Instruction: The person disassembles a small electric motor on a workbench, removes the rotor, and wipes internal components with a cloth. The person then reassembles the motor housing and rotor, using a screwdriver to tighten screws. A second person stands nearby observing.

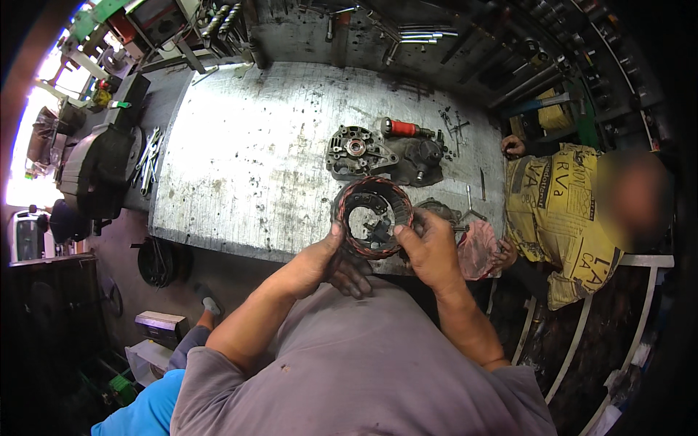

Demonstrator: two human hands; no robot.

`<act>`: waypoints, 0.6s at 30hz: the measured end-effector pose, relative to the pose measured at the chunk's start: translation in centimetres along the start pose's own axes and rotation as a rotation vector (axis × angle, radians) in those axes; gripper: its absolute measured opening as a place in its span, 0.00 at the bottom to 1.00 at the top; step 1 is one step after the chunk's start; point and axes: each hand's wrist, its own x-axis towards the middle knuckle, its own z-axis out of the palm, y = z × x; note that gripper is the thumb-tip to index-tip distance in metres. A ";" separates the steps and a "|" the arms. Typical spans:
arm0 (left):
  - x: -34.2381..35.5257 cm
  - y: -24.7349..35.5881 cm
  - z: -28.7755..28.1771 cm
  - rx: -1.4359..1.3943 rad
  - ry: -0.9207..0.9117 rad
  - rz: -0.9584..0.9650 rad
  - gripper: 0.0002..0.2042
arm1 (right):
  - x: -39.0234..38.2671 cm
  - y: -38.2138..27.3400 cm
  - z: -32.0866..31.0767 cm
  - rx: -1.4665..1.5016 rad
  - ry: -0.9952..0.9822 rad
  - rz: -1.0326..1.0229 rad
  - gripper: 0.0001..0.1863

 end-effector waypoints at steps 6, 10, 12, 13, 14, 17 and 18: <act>-2.6 3.2 -2.2 0.218 0.043 0.103 0.41 | 0.7 0.8 -0.8 0.080 0.018 0.058 0.15; -5.2 5.0 -5.3 0.231 0.364 0.266 0.33 | 1.0 0.3 -1.6 0.194 0.041 0.142 0.13; -6.9 4.8 -6.3 0.177 0.470 0.357 0.34 | 0.9 0.2 -1.7 0.204 0.040 0.164 0.13; -8.0 4.5 -6.7 0.158 0.512 0.378 0.34 | 0.9 0.1 -1.7 0.185 0.041 0.188 0.13; -9.1 3.9 -7.0 0.147 0.549 0.381 0.33 | 0.7 0.0 -1.7 0.155 0.055 0.226 0.13; -12.6 1.3 -7.3 0.104 0.671 0.389 0.31 | 0.2 0.2 -0.8 0.212 0.069 0.204 0.13; -13.7 0.0 -7.2 0.085 0.700 0.402 0.31 | 0.0 0.3 -0.6 0.221 0.059 0.244 0.12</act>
